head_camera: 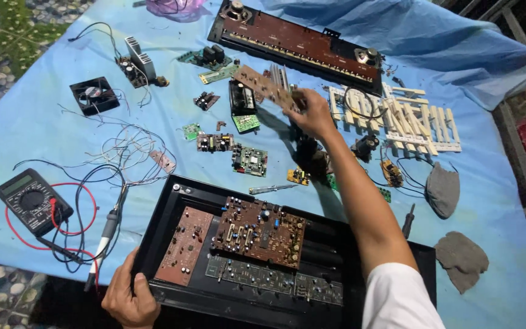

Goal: The person organizes various electronic components on a blue cloth-covered surface. They pick up different circuit boards and place them into a black plastic tray, arranging them side-by-side. A multimeter and other loose parts are visible on the table.

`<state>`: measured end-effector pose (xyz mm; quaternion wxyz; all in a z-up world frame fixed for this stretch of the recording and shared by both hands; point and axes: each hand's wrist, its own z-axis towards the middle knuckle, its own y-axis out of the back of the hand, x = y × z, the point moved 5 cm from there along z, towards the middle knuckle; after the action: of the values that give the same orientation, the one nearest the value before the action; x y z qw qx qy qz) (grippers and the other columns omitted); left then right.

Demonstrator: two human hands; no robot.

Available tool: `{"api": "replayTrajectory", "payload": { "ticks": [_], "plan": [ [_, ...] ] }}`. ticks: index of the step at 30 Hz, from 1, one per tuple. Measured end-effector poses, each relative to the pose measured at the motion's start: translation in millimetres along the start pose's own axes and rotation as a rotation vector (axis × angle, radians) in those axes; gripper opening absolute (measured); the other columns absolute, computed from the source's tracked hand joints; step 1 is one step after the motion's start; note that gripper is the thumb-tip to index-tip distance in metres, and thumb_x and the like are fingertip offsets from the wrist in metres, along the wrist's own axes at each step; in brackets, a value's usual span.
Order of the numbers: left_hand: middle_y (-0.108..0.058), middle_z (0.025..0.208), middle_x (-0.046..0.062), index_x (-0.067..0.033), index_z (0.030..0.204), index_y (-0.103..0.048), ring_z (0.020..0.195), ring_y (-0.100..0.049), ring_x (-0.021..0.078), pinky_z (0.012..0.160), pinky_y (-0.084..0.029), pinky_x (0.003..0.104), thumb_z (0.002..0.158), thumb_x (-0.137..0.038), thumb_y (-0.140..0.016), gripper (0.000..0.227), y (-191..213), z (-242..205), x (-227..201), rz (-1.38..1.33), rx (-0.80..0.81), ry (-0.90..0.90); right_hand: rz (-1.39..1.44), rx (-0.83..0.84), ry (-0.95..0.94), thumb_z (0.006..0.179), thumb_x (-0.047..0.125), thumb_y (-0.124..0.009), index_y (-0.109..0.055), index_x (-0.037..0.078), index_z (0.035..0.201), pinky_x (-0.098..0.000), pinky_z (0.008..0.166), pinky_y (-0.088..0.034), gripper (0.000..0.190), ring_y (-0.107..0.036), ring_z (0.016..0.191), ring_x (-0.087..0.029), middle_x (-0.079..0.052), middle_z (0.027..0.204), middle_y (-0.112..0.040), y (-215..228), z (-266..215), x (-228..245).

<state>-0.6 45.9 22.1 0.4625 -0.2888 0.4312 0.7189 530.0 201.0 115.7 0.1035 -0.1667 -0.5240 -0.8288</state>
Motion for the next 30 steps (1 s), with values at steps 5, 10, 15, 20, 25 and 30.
{"api": "replayTrajectory", "payload": {
  "ticks": [5, 10, 15, 20, 25, 30],
  "plan": [
    [-0.071, 0.110, 0.026, 0.0105, 0.128, -0.067, 0.088, -0.067, 0.0404, 0.084, -0.053, 0.043, 0.088, -0.003, -0.048, 0.046, -1, -3, 6, 0.035, -0.008, -0.046, 0.026, 0.554, -0.280, 0.066, 0.035, -0.090, -0.061, 0.006, 0.137, -0.0431, 0.101, -0.056, 0.082, -0.069, 0.114, -0.031, -0.015, 0.129, -0.070, 14, -41, 1],
    [-0.071, 0.109, 0.028, 0.0133, 0.125, -0.068, 0.088, -0.067, 0.0410, 0.085, -0.053, 0.043, 0.084, 0.002, -0.048, 0.047, 0, -1, -4, 0.007, -0.030, -0.017, -0.019, 0.476, -0.233, 0.082, 0.046, -0.079, -0.067, 0.010, 0.130, -0.0476, 0.098, -0.058, 0.061, -0.070, 0.114, -0.033, -0.017, 0.128, -0.071, 6, -33, 3],
    [-0.071, 0.105, 0.028, 0.0133, 0.121, -0.068, 0.085, -0.067, 0.0396, 0.084, -0.053, 0.042, 0.081, -0.001, -0.046, 0.049, 2, 3, -18, -0.014, -0.027, 0.043, 0.107, 0.165, -0.117, 0.091, 0.021, -0.074, -0.074, 0.001, 0.114, -0.0377, 0.081, -0.061, 0.031, -0.075, 0.089, -0.025, -0.012, 0.106, -0.078, -38, 18, -14],
    [-0.072, 0.106, 0.025, 0.0093, 0.123, -0.068, 0.086, -0.069, 0.0370, 0.084, -0.054, 0.038, 0.079, -0.002, -0.045, 0.052, -2, -2, -1, 0.005, -0.025, 0.046, 0.026, 0.100, -0.139, 0.089, 0.022, -0.074, -0.076, -0.003, 0.106, -0.0430, 0.079, -0.059, 0.031, -0.075, 0.088, -0.030, -0.015, 0.100, -0.078, -110, 72, -51],
    [-0.074, 0.110, 0.022, 0.0065, 0.127, -0.067, 0.089, -0.073, 0.0341, 0.085, -0.056, 0.037, 0.079, -0.002, -0.047, 0.053, -5, -11, 26, 0.021, 0.015, 0.056, -0.195, 0.119, -0.462, 0.088, 0.046, -0.077, -0.073, -0.008, 0.100, -0.0483, 0.078, -0.058, 0.056, -0.070, 0.085, -0.043, -0.028, 0.097, -0.072, -174, 111, -114],
    [-0.075, 0.109, 0.020, 0.0041, 0.128, -0.067, 0.088, -0.074, 0.0302, 0.083, -0.057, 0.035, 0.088, -0.016, -0.044, 0.050, -7, -22, 52, 0.055, 0.027, 0.077, -0.105, 0.030, -0.647, 0.089, 0.037, -0.080, -0.073, -0.001, 0.097, -0.0470, 0.075, -0.058, 0.039, -0.071, 0.082, -0.035, -0.020, 0.095, -0.073, -149, 112, -69]
  ]
}}
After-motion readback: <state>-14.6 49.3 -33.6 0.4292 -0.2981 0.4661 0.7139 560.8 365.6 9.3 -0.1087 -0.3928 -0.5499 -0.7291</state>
